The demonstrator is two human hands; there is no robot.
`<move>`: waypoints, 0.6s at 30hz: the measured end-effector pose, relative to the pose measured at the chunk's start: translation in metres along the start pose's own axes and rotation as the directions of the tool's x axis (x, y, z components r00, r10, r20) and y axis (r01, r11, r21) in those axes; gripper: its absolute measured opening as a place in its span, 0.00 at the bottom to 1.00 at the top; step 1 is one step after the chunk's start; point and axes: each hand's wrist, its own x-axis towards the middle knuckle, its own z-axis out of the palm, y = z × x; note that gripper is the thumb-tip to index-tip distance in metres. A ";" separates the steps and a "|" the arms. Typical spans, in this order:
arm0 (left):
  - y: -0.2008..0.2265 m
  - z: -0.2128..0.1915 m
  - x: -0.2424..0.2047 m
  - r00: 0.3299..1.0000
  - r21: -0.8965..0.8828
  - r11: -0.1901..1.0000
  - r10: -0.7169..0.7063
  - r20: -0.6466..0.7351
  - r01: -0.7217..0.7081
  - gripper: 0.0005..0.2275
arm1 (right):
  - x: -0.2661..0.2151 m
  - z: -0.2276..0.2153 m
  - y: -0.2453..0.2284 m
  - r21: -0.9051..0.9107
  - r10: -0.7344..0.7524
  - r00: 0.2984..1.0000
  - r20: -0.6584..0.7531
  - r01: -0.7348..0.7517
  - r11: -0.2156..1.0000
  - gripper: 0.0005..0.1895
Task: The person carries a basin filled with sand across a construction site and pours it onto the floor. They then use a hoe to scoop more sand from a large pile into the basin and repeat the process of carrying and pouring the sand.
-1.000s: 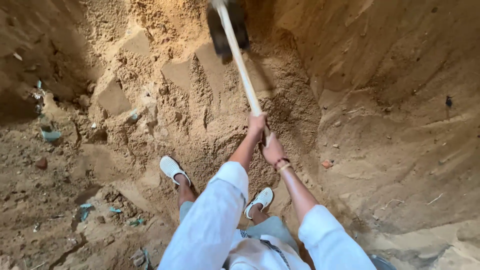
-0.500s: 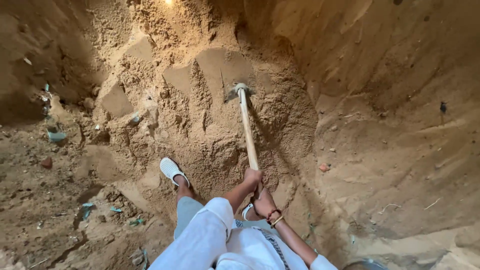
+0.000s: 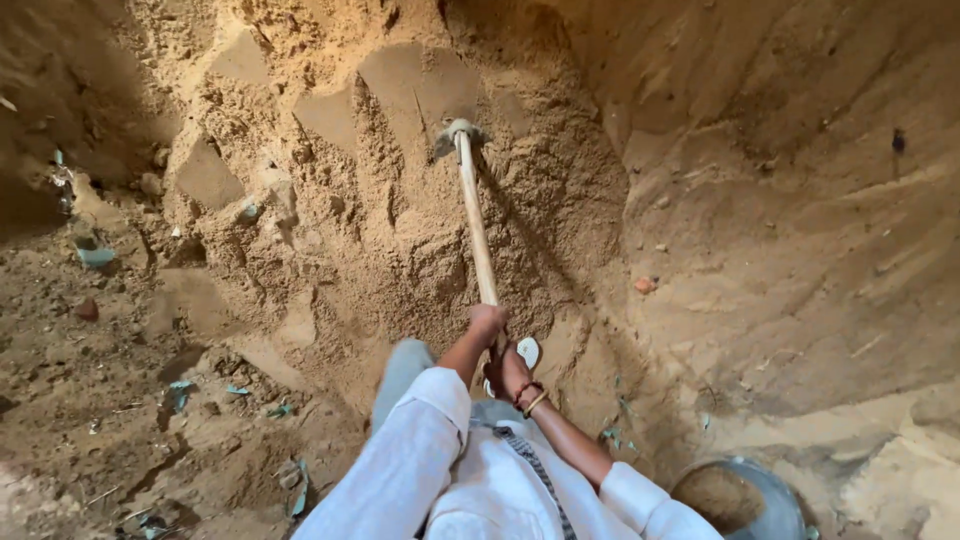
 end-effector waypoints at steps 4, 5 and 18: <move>0.006 0.015 0.006 1.000 0.020 1.000 -0.011 -0.015 0.011 0.08 | 0.019 0.003 0.017 0.018 0.015 1.000 0.012 -0.015 1.000 0.27; 0.007 0.015 0.007 0.999 -0.009 1.000 -0.030 -0.014 0.029 0.07 | 0.030 0.009 0.027 -0.012 -0.110 0.993 0.041 0.111 0.994 0.22; 0.000 0.004 0.008 0.960 -0.064 0.960 0.275 0.051 -0.272 0.10 | 0.022 -0.002 -0.004 0.063 0.037 0.998 0.043 -0.039 0.997 0.15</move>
